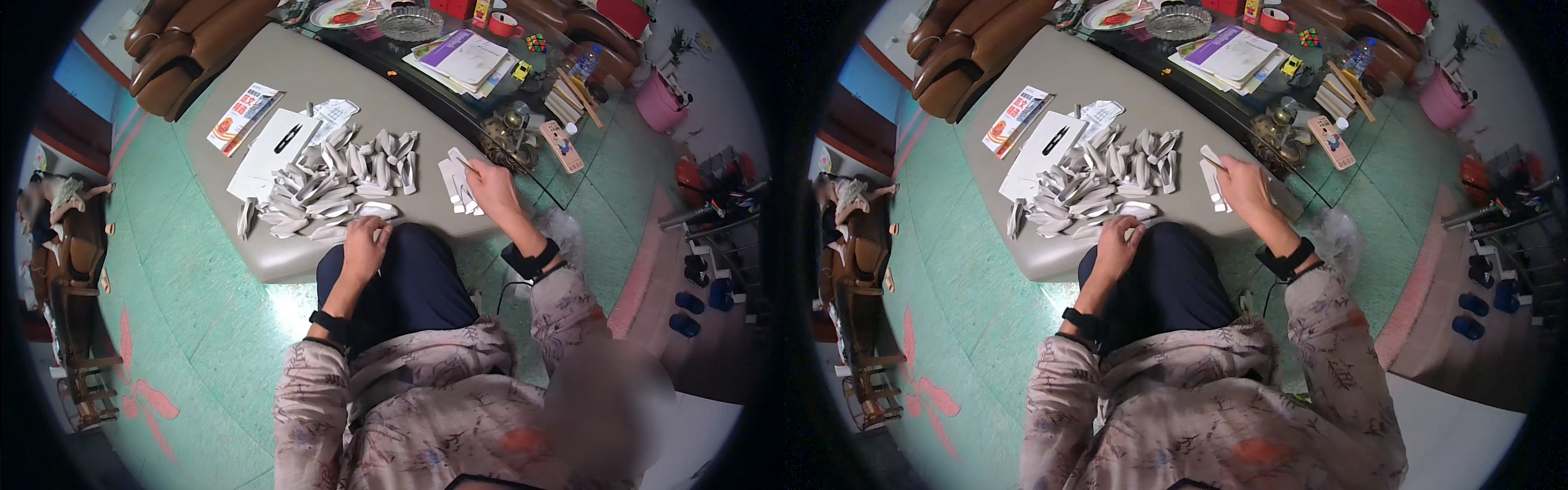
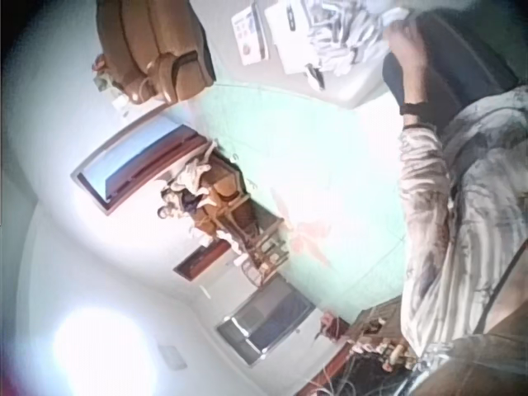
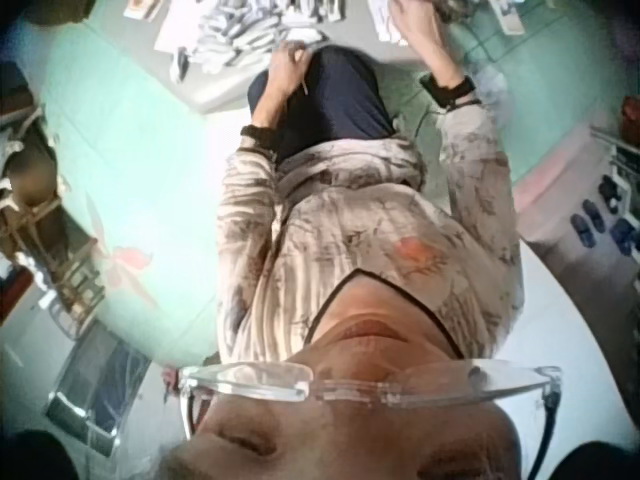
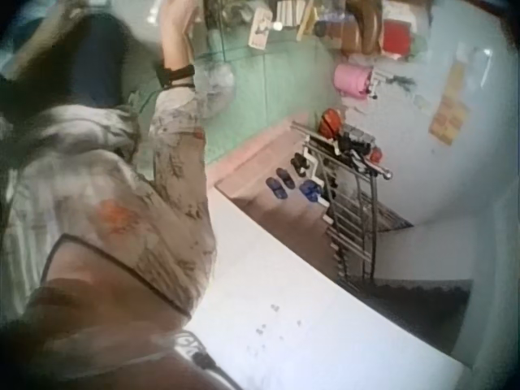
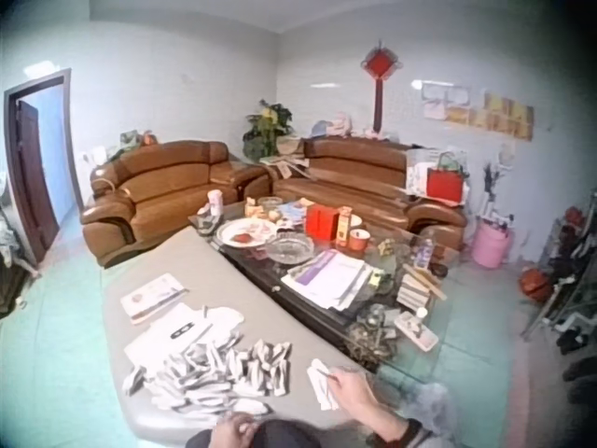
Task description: The person folds white paper pieces and uses a wooden stick to press or shape them. The person repeatedly handles individual pieces, folding and shaping them one at a time while seated at a table with many similar parts.
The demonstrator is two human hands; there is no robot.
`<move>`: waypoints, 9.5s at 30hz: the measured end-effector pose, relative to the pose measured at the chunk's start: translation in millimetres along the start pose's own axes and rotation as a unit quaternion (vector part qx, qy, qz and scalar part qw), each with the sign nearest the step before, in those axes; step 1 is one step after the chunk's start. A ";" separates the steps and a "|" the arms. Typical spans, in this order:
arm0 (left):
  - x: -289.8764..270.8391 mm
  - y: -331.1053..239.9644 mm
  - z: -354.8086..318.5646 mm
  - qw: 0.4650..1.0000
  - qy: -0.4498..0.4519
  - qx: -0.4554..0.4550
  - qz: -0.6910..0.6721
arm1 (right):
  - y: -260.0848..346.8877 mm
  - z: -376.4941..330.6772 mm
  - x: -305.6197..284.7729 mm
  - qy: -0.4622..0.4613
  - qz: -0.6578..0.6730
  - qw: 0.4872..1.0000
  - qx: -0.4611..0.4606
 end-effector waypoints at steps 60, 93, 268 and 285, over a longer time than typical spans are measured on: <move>-34.0 -46.4 -87.9 0.787 0.043 -0.247 -0.564 | 132.5 -120.5 -0.4 0.115 0.277 0.949 0.098; -21.9 -36.2 -86.0 0.868 -0.003 -0.171 -0.466 | 119.7 -129.7 35.0 0.208 0.449 0.852 0.172; -35.4 -47.9 -115.5 0.852 0.114 -0.261 -0.439 | 124.5 -129.4 -19.2 0.048 0.230 0.964 -0.127; -59.0 -71.9 -120.6 0.891 0.304 -0.142 -0.305 | 146.6 -148.0 -51.1 0.088 0.148 0.892 -0.418</move>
Point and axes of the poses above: each hand's wrist, its own z-axis towards the middle knuckle, its own x-axis out of the palm, y = z × x, the point moved 5 cm from there along z, towards the middle knuckle, and after that the axes turned 7 degrees about -x, right-handed, at the moved point
